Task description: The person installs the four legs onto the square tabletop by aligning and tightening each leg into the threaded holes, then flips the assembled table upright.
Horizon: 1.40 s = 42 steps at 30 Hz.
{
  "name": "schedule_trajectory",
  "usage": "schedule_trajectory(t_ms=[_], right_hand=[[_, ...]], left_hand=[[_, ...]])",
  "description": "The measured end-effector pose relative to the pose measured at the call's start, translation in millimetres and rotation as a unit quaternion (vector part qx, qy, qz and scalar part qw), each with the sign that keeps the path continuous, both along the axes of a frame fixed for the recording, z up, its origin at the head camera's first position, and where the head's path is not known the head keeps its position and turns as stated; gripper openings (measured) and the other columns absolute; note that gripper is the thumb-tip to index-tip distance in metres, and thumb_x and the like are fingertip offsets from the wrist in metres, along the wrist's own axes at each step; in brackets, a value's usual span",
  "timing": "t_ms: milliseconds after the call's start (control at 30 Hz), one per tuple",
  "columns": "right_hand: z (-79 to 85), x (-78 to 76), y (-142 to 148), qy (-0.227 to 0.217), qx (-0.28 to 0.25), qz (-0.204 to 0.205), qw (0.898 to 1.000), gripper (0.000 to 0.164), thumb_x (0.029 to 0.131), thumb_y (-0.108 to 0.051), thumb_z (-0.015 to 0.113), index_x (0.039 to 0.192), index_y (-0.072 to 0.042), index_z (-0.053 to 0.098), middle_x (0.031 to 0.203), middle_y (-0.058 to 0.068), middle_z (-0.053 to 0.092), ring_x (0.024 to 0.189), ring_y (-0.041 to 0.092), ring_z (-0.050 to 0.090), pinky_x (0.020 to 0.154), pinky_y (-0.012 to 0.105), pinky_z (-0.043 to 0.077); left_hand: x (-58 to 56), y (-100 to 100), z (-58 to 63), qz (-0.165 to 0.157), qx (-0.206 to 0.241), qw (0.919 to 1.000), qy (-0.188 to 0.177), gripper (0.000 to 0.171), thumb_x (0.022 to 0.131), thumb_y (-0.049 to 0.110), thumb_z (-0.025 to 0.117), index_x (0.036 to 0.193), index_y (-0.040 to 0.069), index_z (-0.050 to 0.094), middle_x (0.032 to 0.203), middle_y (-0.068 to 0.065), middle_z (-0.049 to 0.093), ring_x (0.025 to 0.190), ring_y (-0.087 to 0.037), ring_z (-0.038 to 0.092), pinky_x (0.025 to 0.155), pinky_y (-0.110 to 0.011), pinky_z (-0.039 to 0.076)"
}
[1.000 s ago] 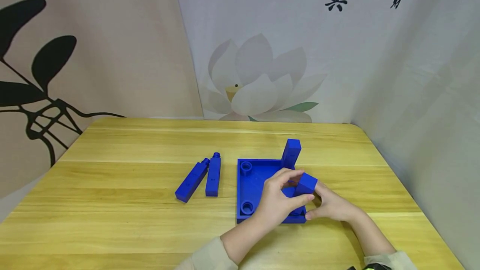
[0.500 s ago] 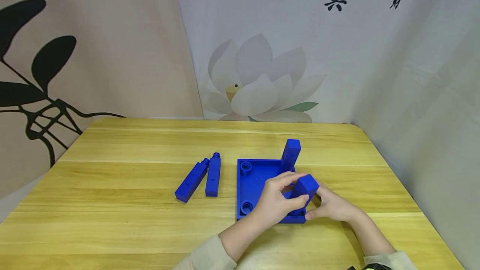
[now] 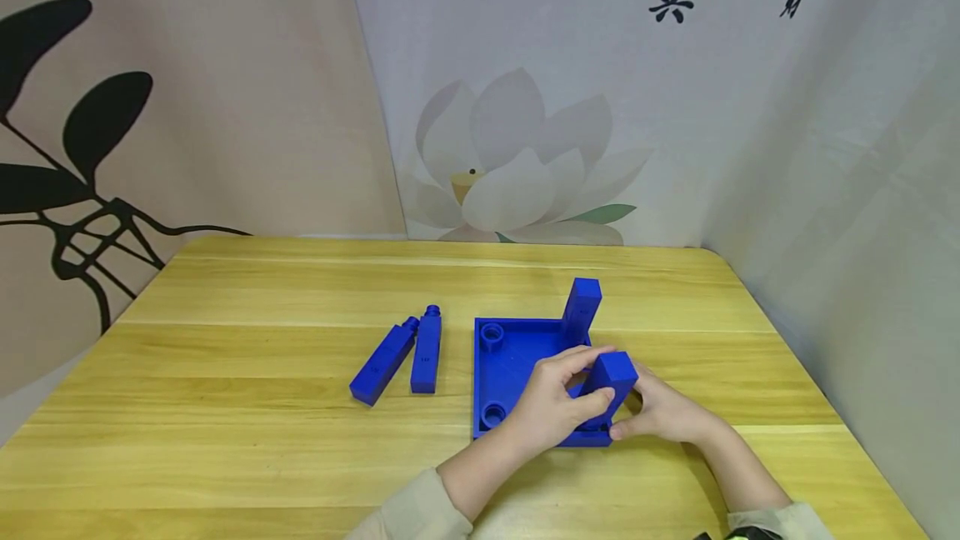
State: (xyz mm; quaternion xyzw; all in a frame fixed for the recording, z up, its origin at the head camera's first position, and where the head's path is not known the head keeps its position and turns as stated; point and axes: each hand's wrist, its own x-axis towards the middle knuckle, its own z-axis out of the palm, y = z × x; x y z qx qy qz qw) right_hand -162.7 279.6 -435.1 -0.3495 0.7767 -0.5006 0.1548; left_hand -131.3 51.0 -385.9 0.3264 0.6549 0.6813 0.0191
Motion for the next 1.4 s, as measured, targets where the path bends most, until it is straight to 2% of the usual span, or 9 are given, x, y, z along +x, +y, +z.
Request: schedule_trajectory(t_ms=[133,267,333,567,667,900,1200,1400], right_hand=[[0.4,-0.2,0,0.002,-0.004,0.005,1.000,0.084,0.077,-0.010,0.081,0.146,-0.016,0.033,0.143,0.008,0.041,0.129,0.022,0.039,0.106,0.025,0.028],[0.7,0.4,-1,0.001,-0.006,-0.004,1.000,0.088,0.075,-0.011,0.082,0.147,-0.017,0.032,0.146,0.008,0.038,0.131,0.021,0.037,0.106,0.023,0.027],[1.3,0.9,-2,0.000,-0.003,-0.011,1.000,0.090,0.075,-0.013,0.083,0.148,-0.018,0.031,0.148,0.008,0.036,0.133,0.020,0.034,0.106,0.021,0.025],[2.5,-0.2,-1,0.011,0.003,-0.005,1.000,0.085,0.076,-0.010,0.081,0.147,-0.019,0.033,0.146,0.007,0.039,0.131,0.020,0.037,0.106,0.023,0.028],[1.5,-0.7,-1,0.018,-0.001,-0.003,1.000,0.084,0.076,-0.007,0.081,0.146,-0.017,0.035,0.144,0.009,0.041,0.130,0.020,0.039,0.105,0.023,0.029],[-0.9,-0.8,-1,0.013,0.008,-0.010,1.000,0.087,0.076,-0.011,0.082,0.148,-0.017,0.033,0.147,0.008,0.038,0.133,0.022,0.036,0.107,0.024,0.027],[0.3,-0.6,-1,0.004,-0.008,0.004,1.000,0.088,0.076,-0.008,0.081,0.148,-0.016,0.031,0.147,0.009,0.038,0.133,0.021,0.036,0.107,0.023,0.028],[2.1,2.1,-2,-0.005,-0.001,-0.012,1.000,0.088,0.076,-0.011,0.082,0.148,-0.017,0.031,0.146,0.008,0.038,0.132,0.019,0.036,0.106,0.022,0.028]], left_hand=[[-0.6,0,-0.6,0.005,-0.003,0.9999,0.013,0.047,0.087,-0.002,0.064,0.133,0.005,0.055,0.120,-0.007,0.061,0.110,-0.010,0.057,0.095,-0.026,0.046],[-0.7,0,1.9,0.030,-0.009,0.9990,0.032,0.048,0.085,0.003,0.070,0.131,0.003,0.056,0.119,-0.006,0.062,0.108,-0.010,0.058,0.094,-0.026,0.046],[-0.2,-1,4.3,0.042,-0.007,0.9986,0.030,0.050,0.083,0.004,0.074,0.130,0.005,0.057,0.119,-0.005,0.062,0.107,-0.010,0.059,0.094,-0.027,0.047],[15.3,-8,37.6,0.068,0.005,0.9976,0.010,0.045,0.076,-0.003,0.078,0.118,-0.003,0.061,0.112,-0.014,0.063,0.098,-0.015,0.061,0.091,-0.035,0.050],[16.2,-8,38.6,0.079,0.004,0.9968,0.014,0.042,0.075,-0.003,0.079,0.114,-0.003,0.063,0.108,-0.012,0.064,0.096,-0.016,0.061,0.088,-0.036,0.051],[16.7,-7,37.4,0.090,0.009,0.9955,0.028,0.037,0.076,-0.003,0.079,0.109,-0.006,0.064,0.100,-0.013,0.065,0.091,-0.017,0.062,0.084,-0.035,0.052],[15.7,-8,34.9,0.070,0.022,0.9966,0.038,0.033,0.079,-0.004,0.075,0.110,-0.008,0.064,0.099,-0.015,0.064,0.092,-0.020,0.063,0.086,-0.035,0.052],[14.1,-8,33.2,0.055,0.027,0.9960,0.065,0.031,0.081,-0.006,0.072,0.111,-0.009,0.064,0.098,-0.018,0.064,0.094,-0.020,0.063,0.086,-0.035,0.053]])
